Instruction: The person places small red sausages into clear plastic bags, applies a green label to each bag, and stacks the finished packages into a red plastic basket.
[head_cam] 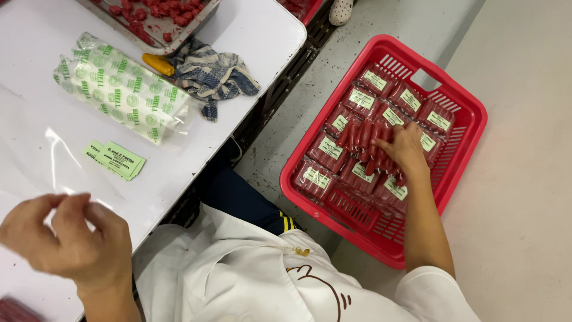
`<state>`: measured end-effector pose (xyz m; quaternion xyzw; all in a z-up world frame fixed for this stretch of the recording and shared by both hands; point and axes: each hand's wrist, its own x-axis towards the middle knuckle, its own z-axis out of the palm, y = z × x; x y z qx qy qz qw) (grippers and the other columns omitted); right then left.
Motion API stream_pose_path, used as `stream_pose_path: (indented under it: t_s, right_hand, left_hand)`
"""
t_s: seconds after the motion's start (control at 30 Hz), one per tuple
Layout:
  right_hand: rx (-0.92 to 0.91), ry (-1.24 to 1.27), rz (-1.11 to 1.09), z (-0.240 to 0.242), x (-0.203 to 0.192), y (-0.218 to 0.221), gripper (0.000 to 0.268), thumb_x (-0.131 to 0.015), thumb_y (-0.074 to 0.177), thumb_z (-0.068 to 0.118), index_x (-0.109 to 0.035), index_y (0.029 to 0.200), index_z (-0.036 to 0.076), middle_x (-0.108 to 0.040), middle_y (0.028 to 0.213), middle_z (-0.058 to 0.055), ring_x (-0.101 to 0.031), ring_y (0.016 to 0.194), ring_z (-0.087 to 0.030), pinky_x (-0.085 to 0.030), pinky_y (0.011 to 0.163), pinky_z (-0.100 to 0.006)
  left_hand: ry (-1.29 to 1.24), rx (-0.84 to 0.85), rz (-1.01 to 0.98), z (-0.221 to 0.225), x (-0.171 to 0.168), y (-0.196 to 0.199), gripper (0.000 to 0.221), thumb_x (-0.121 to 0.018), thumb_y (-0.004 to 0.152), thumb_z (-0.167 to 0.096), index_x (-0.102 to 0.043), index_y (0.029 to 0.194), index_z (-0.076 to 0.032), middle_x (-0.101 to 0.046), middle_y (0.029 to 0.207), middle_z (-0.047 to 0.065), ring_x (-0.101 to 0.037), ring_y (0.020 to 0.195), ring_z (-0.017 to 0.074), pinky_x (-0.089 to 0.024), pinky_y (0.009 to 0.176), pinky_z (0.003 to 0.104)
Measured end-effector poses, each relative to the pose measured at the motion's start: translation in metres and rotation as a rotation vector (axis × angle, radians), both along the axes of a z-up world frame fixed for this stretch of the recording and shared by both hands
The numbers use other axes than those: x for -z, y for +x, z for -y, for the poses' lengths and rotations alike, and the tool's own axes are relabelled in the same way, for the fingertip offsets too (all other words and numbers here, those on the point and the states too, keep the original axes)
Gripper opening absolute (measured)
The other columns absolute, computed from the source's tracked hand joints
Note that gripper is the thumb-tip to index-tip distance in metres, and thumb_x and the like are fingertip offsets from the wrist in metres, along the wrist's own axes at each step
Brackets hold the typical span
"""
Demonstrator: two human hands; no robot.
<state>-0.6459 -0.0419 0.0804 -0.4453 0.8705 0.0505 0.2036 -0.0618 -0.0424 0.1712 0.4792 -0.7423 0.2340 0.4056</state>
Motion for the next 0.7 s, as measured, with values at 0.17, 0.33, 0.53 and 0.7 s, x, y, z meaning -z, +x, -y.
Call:
stream_pose_path:
  t_s: [0.17,0.33,0.53,0.7]
  right_hand:
    - [0.189,-0.131,0.270,-0.003,-0.059,0.025,0.031,-0.070,0.098,0.030,-0.055,0.113,0.006,-0.051,0.119,-0.013,-0.052,0.099,-0.025,-0.049,0.089,-0.038]
    - [0.401,-0.602,0.341,-0.051,-0.060,-0.039,0.023,-0.064,0.095,0.001,-0.054,0.114,0.010,-0.061,0.102,-0.006,-0.064,0.085,-0.016,-0.056,0.066,-0.028]
    - [0.653,-0.976,0.377,-0.093,0.013,-0.104,0.045,-0.092,0.097,0.030,-0.049,0.090,0.015,-0.063,0.081,0.001,-0.076,0.075,-0.011,-0.062,0.062,-0.020]
    - [0.519,-0.697,0.172,-0.094,0.102,-0.110,0.025,-0.078,0.097,0.021,-0.063,0.113,0.009,-0.070,0.107,-0.008,-0.067,0.094,-0.023,-0.057,0.080,-0.035]
  left_hand:
    - [0.121,-0.248,0.054,0.017,0.084,0.025,0.034,-0.064,0.092,0.026,-0.078,0.113,0.003,-0.059,0.110,0.022,-0.055,0.099,0.0345,-0.049,0.069,0.040]
    - [0.201,-0.363,0.100,0.016,0.166,0.049,0.030,-0.068,0.099,0.015,-0.083,0.113,-0.007,-0.058,0.101,0.011,-0.058,0.086,0.0266,-0.051,0.068,0.035]
    - [0.238,-0.366,0.036,0.010,0.184,0.057,0.031,-0.076,0.092,0.011,-0.079,0.116,-0.008,-0.060,0.100,0.008,-0.060,0.086,0.0248,-0.051,0.063,0.034]
    - [0.254,-0.331,-0.002,0.007,0.177,0.054,0.027,-0.074,0.096,0.011,-0.079,0.117,-0.006,-0.060,0.101,0.009,-0.061,0.087,0.0270,-0.053,0.069,0.036]
